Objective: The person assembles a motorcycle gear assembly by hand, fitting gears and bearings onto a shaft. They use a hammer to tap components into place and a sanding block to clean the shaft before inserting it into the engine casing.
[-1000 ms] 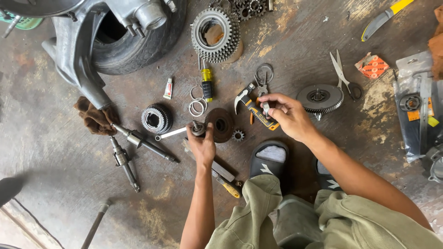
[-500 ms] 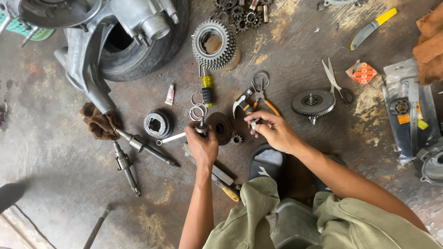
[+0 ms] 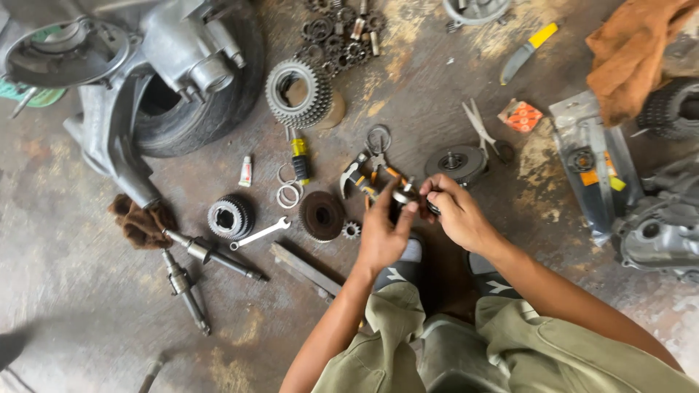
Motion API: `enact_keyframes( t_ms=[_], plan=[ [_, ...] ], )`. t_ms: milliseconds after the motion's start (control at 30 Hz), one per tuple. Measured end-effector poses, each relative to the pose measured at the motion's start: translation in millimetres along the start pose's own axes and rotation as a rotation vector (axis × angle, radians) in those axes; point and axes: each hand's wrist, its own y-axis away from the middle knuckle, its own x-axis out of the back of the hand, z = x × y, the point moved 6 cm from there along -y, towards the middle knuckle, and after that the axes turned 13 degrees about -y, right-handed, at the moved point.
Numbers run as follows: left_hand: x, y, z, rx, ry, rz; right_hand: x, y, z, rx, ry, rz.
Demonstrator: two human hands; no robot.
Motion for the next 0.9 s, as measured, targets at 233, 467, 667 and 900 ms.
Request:
enact_keyframes(
  t_ms=[233,467,667,900],
  plan=[
    [-53.0,-28.1,63.3,-0.207,0.074,-0.161,60.6,39.1,-44.6,0.191,0.114,0.066],
    [-85.1,-53.7,76.4,-0.177,0.102,-0.227,116.8,51.0,-52.3,0.043,0.72,0.263],
    [-103.6,-58.2,56.9,-0.078,0.227,-0.299,171.5,23.7,-18.5,0.175,1.042,0.341],
    [-113.0,-68.0,44.3,0.002,0.745,-0.355,171.0,7.0,-18.2,0.178,1.258,0.287]
  ],
)
